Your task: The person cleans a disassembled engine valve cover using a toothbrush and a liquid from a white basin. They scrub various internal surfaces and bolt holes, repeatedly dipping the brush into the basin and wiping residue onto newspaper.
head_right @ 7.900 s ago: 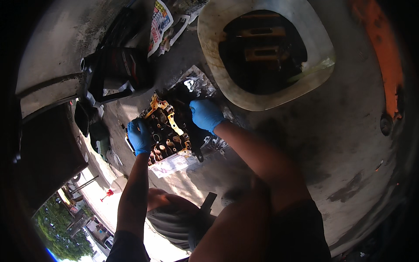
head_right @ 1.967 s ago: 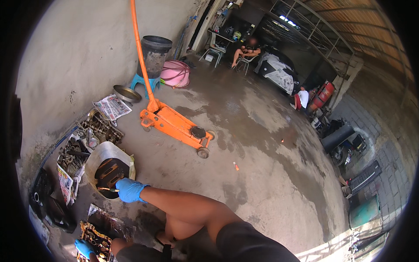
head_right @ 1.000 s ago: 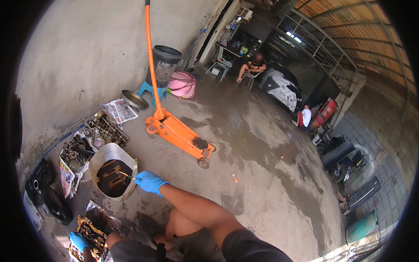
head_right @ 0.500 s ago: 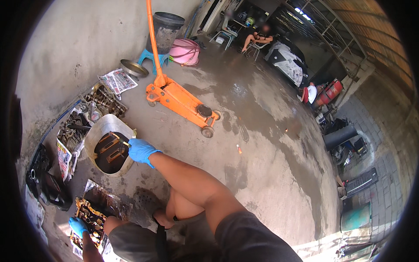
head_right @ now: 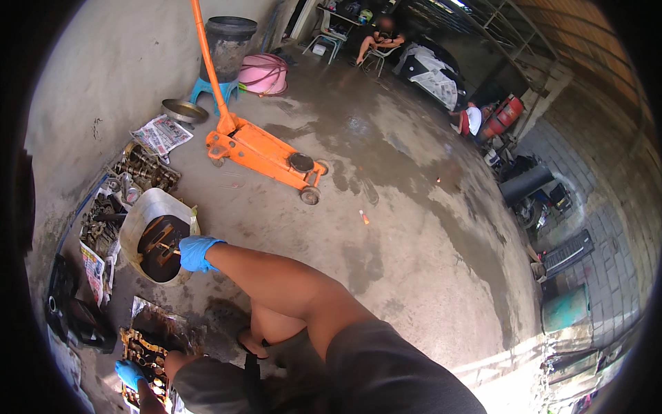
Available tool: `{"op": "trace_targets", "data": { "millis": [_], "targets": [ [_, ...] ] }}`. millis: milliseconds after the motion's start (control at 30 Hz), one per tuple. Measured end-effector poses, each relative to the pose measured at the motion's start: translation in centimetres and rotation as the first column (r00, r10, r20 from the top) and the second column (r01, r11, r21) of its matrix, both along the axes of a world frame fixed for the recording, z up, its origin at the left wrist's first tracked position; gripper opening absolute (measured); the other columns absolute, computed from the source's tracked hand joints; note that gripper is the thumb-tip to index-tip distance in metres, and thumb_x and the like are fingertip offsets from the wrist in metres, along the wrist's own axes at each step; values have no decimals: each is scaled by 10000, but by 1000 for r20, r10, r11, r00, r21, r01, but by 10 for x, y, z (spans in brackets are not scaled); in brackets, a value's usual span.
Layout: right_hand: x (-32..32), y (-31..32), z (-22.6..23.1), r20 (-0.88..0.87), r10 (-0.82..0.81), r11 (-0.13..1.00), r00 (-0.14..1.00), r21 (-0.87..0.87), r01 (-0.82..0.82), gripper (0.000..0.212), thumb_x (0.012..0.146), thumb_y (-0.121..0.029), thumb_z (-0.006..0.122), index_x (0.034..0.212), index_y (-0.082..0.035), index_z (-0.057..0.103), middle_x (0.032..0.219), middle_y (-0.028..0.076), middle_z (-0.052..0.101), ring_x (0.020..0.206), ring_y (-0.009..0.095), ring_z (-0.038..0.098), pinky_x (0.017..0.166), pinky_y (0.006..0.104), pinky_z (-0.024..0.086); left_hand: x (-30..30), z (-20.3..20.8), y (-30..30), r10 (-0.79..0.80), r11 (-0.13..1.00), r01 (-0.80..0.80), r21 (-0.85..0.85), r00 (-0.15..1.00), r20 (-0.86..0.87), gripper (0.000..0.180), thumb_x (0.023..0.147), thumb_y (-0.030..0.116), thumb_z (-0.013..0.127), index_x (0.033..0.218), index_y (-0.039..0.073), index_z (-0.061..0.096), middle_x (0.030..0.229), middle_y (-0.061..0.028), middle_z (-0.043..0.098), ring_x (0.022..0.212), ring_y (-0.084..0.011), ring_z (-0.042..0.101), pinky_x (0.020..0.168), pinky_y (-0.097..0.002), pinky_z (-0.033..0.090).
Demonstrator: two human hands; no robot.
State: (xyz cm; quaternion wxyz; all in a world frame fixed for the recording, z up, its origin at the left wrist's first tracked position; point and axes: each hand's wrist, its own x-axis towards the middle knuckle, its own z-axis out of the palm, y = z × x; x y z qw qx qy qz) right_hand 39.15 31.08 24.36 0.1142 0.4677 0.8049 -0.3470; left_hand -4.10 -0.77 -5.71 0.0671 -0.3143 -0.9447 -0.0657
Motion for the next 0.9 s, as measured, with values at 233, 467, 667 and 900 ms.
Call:
{"op": "trace_targets", "data": {
  "millis": [233,467,667,900],
  "targets": [
    [11,25,-3,132,238,920,962,288,-266,253,813,-169,554,985,-42,690,945,254,692,892,446,674,801,521,534,23,23,3,41,999,-43,13,992,122,223,944,203,519,971,-9,582,1020,-264,605,915,-450,610,792,-549,490],
    [-7,42,-66,-36,-90,951,995,292,97,239,900,-191,543,1049,-35,645,1029,269,678,969,462,652,839,533,517,28,25,-3,53,996,-54,66,998,17,153,900,173,594,920,22,595,956,-216,624,895,-415,612,779,-509,501],
    [11,23,-116,40,-170,967,985,197,159,277,924,-213,529,1103,-13,602,1093,285,662,1018,471,636,881,541,496,25,22,0,55,994,-65,86,992,110,165,909,177,580,903,13,568,947,-217,603,878,-422,597,777,-527,478],
    [14,25,-131,102,-150,983,983,121,138,297,925,-223,522,1114,-13,613,1122,280,658,1046,468,632,888,531,500,21,22,-6,69,997,-71,15,994,79,204,924,193,539,933,-3,591,977,-246,620,897,-440,618,788,-544,490]
  ]
}}
